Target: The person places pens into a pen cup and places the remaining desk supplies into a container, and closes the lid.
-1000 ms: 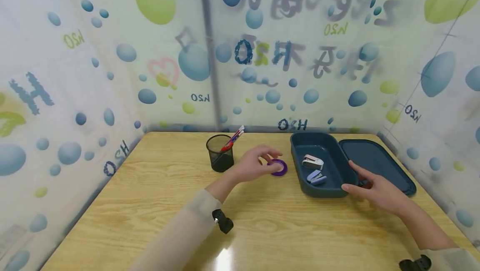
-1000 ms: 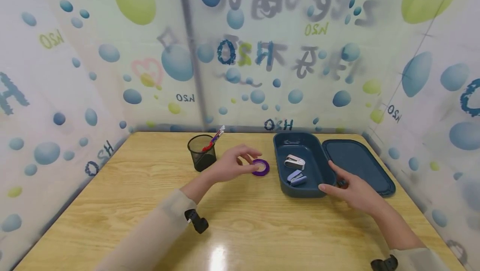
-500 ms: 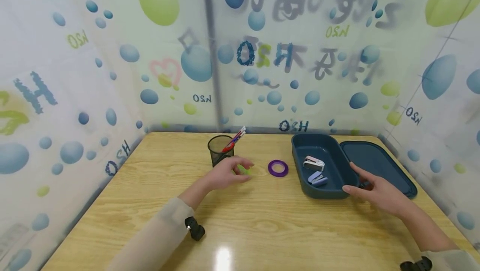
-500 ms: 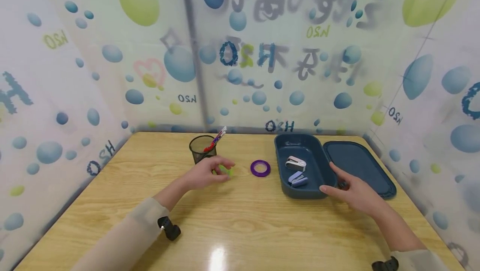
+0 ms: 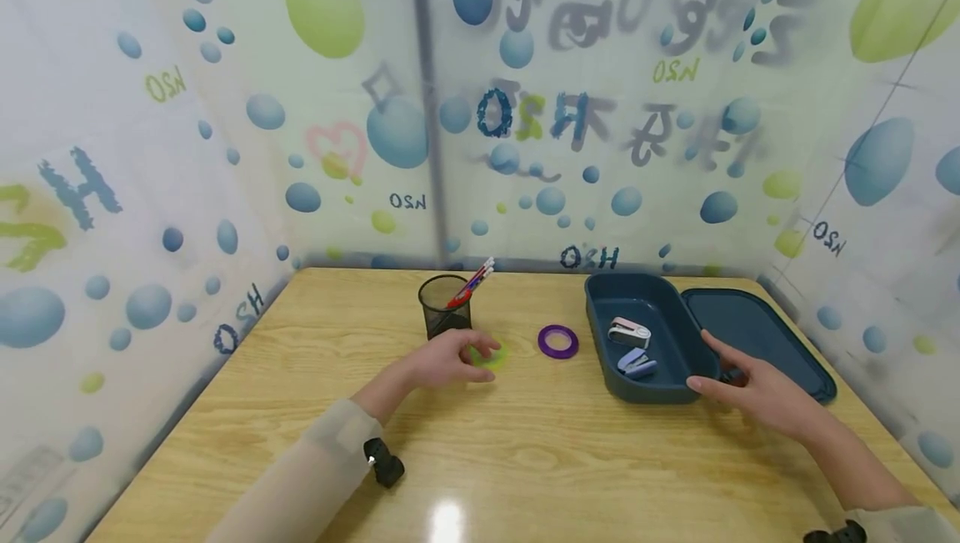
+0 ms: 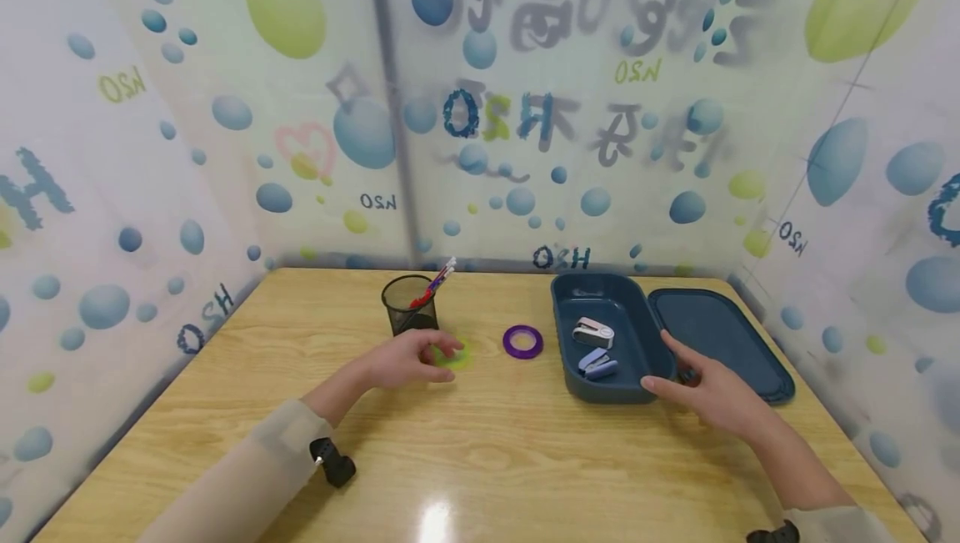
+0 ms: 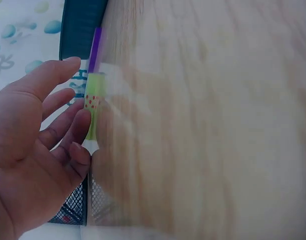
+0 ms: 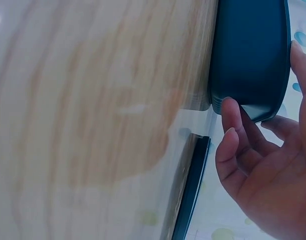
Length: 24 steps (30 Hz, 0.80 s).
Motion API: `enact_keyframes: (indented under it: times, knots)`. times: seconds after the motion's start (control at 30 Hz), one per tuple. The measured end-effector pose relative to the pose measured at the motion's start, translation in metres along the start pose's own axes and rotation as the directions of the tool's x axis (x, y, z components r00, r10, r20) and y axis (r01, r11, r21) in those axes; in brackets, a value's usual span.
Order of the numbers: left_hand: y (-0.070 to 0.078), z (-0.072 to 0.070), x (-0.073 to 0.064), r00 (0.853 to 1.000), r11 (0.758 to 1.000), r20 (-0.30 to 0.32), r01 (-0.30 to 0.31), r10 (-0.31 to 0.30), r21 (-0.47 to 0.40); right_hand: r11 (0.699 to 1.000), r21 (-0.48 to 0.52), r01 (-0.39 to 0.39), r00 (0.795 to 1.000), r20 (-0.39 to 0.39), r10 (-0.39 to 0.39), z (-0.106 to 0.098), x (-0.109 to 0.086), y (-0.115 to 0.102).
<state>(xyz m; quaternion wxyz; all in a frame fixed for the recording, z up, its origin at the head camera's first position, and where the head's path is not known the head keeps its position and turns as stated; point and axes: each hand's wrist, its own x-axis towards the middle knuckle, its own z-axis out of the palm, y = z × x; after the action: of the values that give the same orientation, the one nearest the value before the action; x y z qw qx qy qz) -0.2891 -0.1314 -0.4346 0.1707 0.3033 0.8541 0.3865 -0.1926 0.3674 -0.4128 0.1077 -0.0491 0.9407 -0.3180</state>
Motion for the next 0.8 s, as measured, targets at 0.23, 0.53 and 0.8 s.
enact_keyframes:
  times: [0.23, 0.53, 0.8]
  knots:
    - [0.002, 0.007, 0.004, 1.000, 1.000, 0.020, -0.016, 0.016, -0.003, 1.000, -0.007, 0.000, 1.000, -0.007, 0.000, 0.000, 0.000, 0.000]
    - [0.008, 0.015, 0.010, 0.997, 0.999, 0.060, -0.040, 0.040, 0.005, 1.000, -0.015, -0.002, 1.000, -0.009, 0.002, 0.000, 0.000, 0.000]
    - [0.010, 0.019, 0.014, 0.996, 0.998, 0.065, -0.063, 0.063, -0.006, 1.000, -0.011, 0.005, 1.000, -0.012, -0.005, 0.000, 0.000, 0.001]
